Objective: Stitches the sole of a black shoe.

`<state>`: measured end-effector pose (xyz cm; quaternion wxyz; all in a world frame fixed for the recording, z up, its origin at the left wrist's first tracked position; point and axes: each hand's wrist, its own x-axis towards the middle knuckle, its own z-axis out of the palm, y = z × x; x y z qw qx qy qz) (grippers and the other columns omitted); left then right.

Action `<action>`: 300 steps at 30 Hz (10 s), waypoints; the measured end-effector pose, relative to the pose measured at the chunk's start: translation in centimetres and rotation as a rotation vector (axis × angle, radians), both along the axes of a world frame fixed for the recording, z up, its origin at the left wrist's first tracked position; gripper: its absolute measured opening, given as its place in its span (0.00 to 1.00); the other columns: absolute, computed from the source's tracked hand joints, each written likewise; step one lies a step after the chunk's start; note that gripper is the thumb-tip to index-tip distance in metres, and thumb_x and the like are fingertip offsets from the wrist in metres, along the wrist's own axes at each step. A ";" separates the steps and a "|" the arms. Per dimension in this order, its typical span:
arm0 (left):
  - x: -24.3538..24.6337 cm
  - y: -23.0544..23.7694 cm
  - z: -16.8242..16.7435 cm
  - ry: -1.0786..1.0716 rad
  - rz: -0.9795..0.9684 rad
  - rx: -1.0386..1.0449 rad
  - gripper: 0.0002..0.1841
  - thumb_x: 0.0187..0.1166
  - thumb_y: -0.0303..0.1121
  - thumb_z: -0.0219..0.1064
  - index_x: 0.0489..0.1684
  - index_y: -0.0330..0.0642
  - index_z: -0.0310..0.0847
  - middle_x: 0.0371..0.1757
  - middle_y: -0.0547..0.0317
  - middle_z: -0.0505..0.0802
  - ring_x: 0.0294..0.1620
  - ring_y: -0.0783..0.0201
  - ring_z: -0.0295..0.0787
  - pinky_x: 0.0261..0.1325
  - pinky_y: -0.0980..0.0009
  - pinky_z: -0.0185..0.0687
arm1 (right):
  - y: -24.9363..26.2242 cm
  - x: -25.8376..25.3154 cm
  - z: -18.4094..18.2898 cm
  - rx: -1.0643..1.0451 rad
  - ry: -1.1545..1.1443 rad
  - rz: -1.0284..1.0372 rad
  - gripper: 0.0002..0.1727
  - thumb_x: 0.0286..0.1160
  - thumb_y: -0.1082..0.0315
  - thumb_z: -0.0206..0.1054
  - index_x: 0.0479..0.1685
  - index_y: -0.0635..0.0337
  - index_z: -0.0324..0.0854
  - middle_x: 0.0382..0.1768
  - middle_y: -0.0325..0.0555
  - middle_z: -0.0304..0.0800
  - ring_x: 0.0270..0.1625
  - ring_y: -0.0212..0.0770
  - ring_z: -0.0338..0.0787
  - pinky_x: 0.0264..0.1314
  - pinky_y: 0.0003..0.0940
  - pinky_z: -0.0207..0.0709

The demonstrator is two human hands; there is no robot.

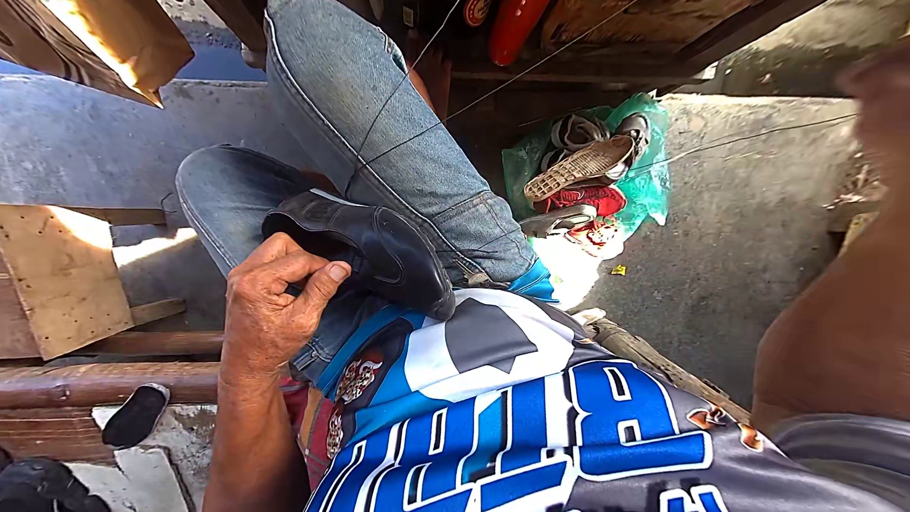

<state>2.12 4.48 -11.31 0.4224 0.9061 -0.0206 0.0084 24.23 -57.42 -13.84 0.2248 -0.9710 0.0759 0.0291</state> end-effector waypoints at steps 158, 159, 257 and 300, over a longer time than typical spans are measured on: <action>1.1 -5.3 -2.0 0.133 -0.073 -1.003 0.19 0.64 0.24 0.81 0.53 0.44 0.85 0.46 0.64 0.96 0.47 0.70 0.94 0.54 0.72 0.93 | 34.3 -9.7 7.0 0.345 0.071 1.416 0.14 0.76 0.69 0.57 0.46 0.56 0.91 0.27 0.40 0.84 0.28 0.37 0.83 0.26 0.35 0.69; 1.1 -5.3 -2.0 0.134 -0.075 -1.003 0.19 0.65 0.24 0.81 0.54 0.44 0.85 0.46 0.64 0.96 0.47 0.70 0.94 0.55 0.72 0.92 | 34.4 -9.7 6.9 0.333 0.041 1.428 0.14 0.76 0.69 0.57 0.45 0.57 0.91 0.26 0.41 0.82 0.26 0.39 0.82 0.23 0.37 0.68; 3.8 -3.0 -2.8 0.268 -0.297 -0.892 0.14 0.69 0.15 0.69 0.43 0.46 0.91 0.45 0.74 0.96 0.52 0.79 0.91 0.60 0.74 0.87 | 31.2 -10.0 3.9 0.623 0.148 1.216 0.15 0.88 0.63 0.57 0.53 0.60 0.88 0.43 0.44 0.93 0.45 0.29 0.89 0.48 0.26 0.81; 3.1 -4.4 -2.6 0.191 -0.172 -0.968 0.05 0.80 0.33 0.70 0.40 0.56 0.93 0.41 0.74 0.95 0.42 0.78 0.91 0.48 0.76 0.89 | 26.5 -7.9 3.0 1.093 0.244 0.558 0.16 0.92 0.66 0.51 0.63 0.61 0.83 0.19 0.31 0.75 0.15 0.25 0.71 0.15 0.20 0.69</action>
